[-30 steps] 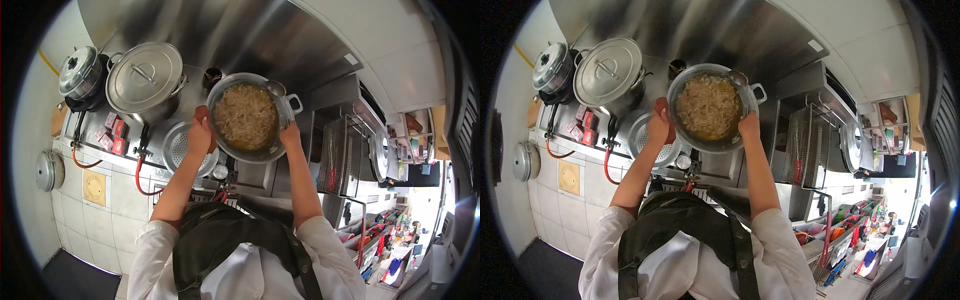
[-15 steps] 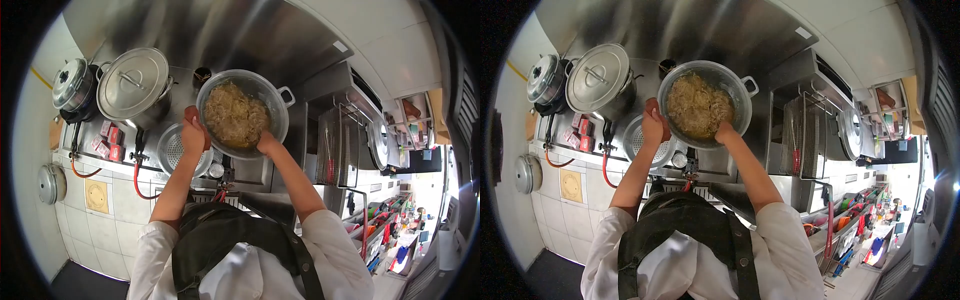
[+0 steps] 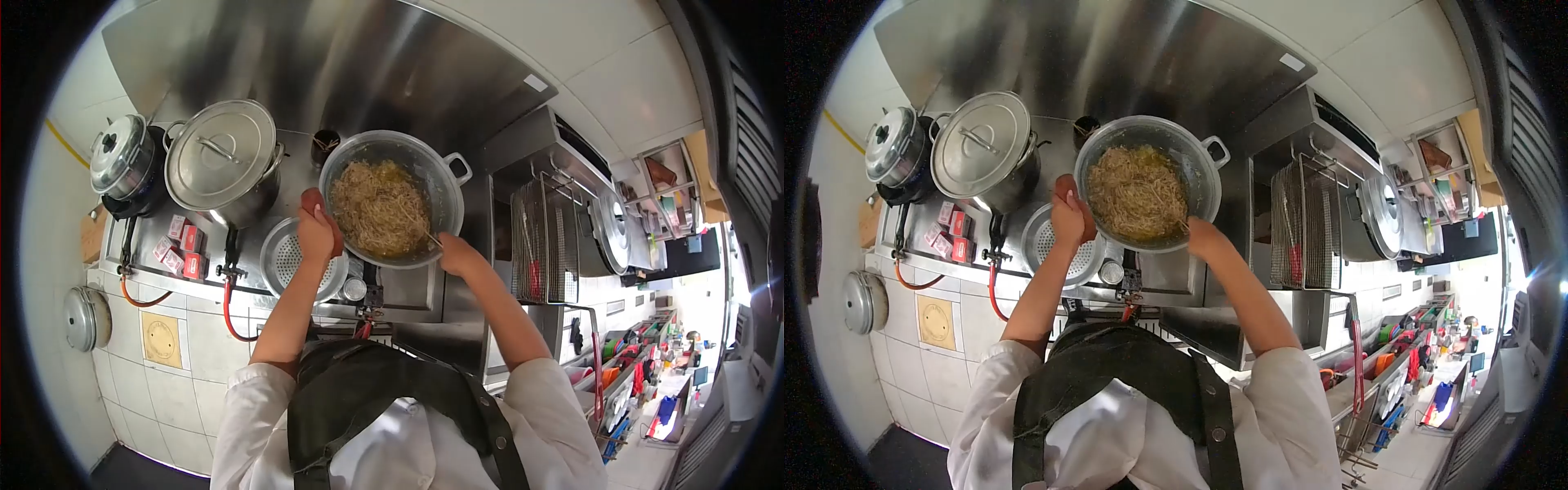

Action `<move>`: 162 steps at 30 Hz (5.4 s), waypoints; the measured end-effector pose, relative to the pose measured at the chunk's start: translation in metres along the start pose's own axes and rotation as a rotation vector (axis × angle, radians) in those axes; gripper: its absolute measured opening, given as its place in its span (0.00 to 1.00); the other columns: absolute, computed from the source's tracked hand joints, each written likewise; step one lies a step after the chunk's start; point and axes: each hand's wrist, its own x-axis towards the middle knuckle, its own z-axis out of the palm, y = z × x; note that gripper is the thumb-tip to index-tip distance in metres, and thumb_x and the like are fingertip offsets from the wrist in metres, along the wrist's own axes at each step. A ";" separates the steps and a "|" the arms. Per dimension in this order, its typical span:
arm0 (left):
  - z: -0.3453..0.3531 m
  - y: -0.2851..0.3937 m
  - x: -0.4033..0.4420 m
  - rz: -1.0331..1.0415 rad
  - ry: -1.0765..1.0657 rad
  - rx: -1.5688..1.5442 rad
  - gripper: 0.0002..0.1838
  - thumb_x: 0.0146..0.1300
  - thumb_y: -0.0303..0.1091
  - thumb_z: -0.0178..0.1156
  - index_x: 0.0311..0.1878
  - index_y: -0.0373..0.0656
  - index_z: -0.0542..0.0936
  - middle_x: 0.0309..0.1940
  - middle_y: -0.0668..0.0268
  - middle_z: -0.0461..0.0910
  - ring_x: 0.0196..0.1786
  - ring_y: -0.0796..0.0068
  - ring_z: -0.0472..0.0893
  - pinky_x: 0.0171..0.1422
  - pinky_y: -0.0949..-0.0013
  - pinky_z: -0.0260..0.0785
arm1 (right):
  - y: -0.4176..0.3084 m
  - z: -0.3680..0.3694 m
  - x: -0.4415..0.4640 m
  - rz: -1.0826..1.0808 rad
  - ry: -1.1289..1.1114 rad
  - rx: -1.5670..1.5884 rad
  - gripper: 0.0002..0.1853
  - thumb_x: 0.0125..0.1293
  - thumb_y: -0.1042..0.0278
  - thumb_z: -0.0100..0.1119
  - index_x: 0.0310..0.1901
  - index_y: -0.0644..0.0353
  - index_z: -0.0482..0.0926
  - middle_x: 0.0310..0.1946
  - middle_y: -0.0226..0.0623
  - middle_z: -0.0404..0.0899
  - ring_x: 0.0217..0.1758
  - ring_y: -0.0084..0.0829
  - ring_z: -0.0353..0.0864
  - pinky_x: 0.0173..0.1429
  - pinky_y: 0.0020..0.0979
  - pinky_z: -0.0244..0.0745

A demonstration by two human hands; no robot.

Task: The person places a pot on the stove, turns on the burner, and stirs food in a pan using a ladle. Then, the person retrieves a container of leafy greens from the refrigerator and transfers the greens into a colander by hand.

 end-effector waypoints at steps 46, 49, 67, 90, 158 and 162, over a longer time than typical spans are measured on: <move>0.011 -0.014 -0.005 -0.017 -0.041 0.076 0.24 0.67 0.42 0.47 0.50 0.25 0.64 0.33 0.36 0.76 0.36 0.36 0.76 0.39 0.47 0.68 | -0.034 0.028 -0.039 0.178 0.198 0.065 0.22 0.61 0.77 0.43 0.59 0.69 0.62 0.44 0.60 0.75 0.50 0.51 0.76 0.51 0.44 0.72; 0.009 -0.008 -0.004 -0.070 -0.074 0.059 0.25 0.67 0.42 0.47 0.52 0.24 0.63 0.37 0.34 0.75 0.41 0.34 0.75 0.44 0.47 0.67 | -0.051 0.049 -0.002 0.186 0.231 0.135 0.23 0.61 0.76 0.43 0.59 0.71 0.61 0.42 0.60 0.76 0.47 0.51 0.78 0.50 0.44 0.73; 0.012 -0.010 -0.003 -0.072 -0.150 0.124 0.27 0.67 0.43 0.45 0.57 0.25 0.63 0.49 0.35 0.71 0.54 0.41 0.72 0.56 0.52 0.65 | 0.036 -0.014 0.035 0.305 0.373 0.456 0.22 0.60 0.67 0.58 0.51 0.73 0.66 0.42 0.59 0.76 0.44 0.53 0.78 0.44 0.42 0.75; 0.023 -0.025 0.000 -0.065 -0.123 0.098 0.26 0.67 0.44 0.45 0.57 0.28 0.64 0.48 0.38 0.73 0.52 0.40 0.73 0.54 0.54 0.66 | 0.071 -0.029 -0.008 0.346 -0.703 1.573 0.12 0.67 0.66 0.52 0.29 0.53 0.61 0.13 0.23 0.57 0.08 0.11 0.50 0.07 0.17 0.43; 0.005 -0.009 -0.007 -0.031 -0.076 -0.020 0.24 0.66 0.41 0.48 0.53 0.25 0.64 0.42 0.37 0.75 0.47 0.41 0.76 0.50 0.53 0.68 | -0.024 0.053 -0.085 0.312 0.162 0.211 0.23 0.64 0.71 0.40 0.60 0.70 0.58 0.44 0.61 0.75 0.48 0.53 0.77 0.50 0.48 0.71; 0.006 -0.009 -0.009 0.015 -0.014 -0.015 0.22 0.66 0.40 0.48 0.49 0.26 0.66 0.39 0.37 0.76 0.44 0.41 0.77 0.48 0.53 0.68 | -0.047 0.026 -0.140 0.317 0.162 0.161 0.20 0.62 0.72 0.39 0.56 0.69 0.61 0.38 0.61 0.77 0.45 0.55 0.78 0.49 0.50 0.71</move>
